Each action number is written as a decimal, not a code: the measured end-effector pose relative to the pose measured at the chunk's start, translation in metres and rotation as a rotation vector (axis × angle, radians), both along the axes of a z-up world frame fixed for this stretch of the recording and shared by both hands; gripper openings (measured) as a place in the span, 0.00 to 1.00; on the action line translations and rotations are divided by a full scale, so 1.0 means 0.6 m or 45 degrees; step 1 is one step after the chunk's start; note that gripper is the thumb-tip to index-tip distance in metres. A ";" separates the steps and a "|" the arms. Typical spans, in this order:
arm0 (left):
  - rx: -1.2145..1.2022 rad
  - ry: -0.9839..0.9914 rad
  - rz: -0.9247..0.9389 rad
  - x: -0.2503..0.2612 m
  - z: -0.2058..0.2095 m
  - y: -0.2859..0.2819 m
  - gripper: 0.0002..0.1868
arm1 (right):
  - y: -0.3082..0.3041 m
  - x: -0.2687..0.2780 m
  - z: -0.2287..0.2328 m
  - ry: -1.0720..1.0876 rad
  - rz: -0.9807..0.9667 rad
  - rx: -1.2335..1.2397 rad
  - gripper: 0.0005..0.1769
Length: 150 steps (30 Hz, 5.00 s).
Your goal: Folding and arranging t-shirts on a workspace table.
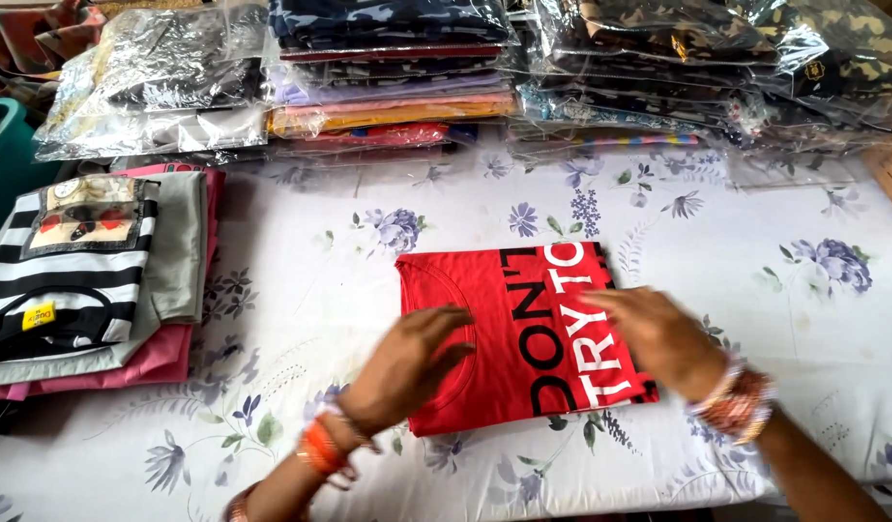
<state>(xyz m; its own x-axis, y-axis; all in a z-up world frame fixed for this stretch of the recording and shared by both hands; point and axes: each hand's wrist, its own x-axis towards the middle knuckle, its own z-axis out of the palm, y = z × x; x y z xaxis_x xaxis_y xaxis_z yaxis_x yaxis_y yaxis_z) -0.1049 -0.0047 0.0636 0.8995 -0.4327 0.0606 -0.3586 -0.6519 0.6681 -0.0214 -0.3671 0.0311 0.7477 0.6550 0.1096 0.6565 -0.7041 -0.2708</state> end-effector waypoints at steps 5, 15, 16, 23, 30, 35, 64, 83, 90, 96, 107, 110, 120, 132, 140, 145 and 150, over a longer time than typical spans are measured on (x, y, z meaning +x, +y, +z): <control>0.362 -0.570 -0.134 -0.029 -0.098 -0.078 0.43 | 0.091 -0.066 -0.043 -0.293 0.410 -0.071 0.50; 0.408 -0.454 -0.162 -0.050 -0.059 -0.001 0.40 | -0.033 -0.044 -0.057 -0.199 0.115 -0.305 0.45; 0.402 -0.269 -0.122 -0.044 -0.038 -0.002 0.37 | -0.029 -0.040 -0.055 -0.269 0.086 -0.232 0.39; 0.216 -0.360 0.234 0.073 -0.108 0.024 0.28 | 0.115 0.012 -0.019 -0.028 0.200 0.405 0.09; 0.429 -0.421 0.304 0.141 -0.135 0.050 0.33 | 0.223 0.061 -0.026 0.139 0.243 0.372 0.09; 0.469 -0.296 0.308 0.140 -0.147 0.053 0.32 | 0.244 0.059 -0.022 0.195 0.140 0.240 0.15; 0.520 -0.322 0.231 0.140 -0.141 0.055 0.34 | -0.400 -0.278 -0.005 1.416 -0.453 -0.516 0.13; 0.460 -0.519 -0.104 0.046 -0.133 -0.160 0.48 | 0.055 -0.053 -0.040 -0.191 0.272 0.072 0.50; 0.450 -0.602 -0.097 0.008 -0.103 -0.116 0.42 | 0.001 -0.039 -0.060 -0.222 0.283 -0.307 0.48; 0.318 -0.443 -0.268 0.008 -0.076 -0.065 0.41 | -0.077 -0.061 -0.057 -0.226 0.110 -0.379 0.49; 0.167 -0.428 0.037 0.147 -0.116 -0.085 0.38 | 0.126 0.055 -0.048 -0.387 0.150 -0.037 0.47; 0.467 -0.570 0.092 0.164 -0.127 -0.068 0.42 | 0.129 0.114 -0.090 -0.298 0.179 -0.191 0.47; 0.581 -0.266 0.344 0.189 -0.163 0.026 0.40 | 0.019 0.182 -0.132 -0.209 -0.077 -0.290 0.49; 0.729 -0.384 0.395 0.170 -0.138 -0.013 0.41 | 0.057 0.119 -0.068 -0.494 -0.376 -0.588 0.47; 0.423 -0.513 -0.121 0.016 -0.102 -0.090 0.45 | 0.061 0.017 -0.076 -0.201 0.085 -0.193 0.50; 0.436 -0.459 -0.121 -0.008 -0.097 -0.054 0.43 | -0.004 0.015 -0.092 -0.212 0.005 -0.250 0.48; 0.424 -0.471 -0.114 -0.009 -0.101 -0.051 0.42 | -0.022 0.009 -0.091 -0.208 -0.061 -0.242 0.47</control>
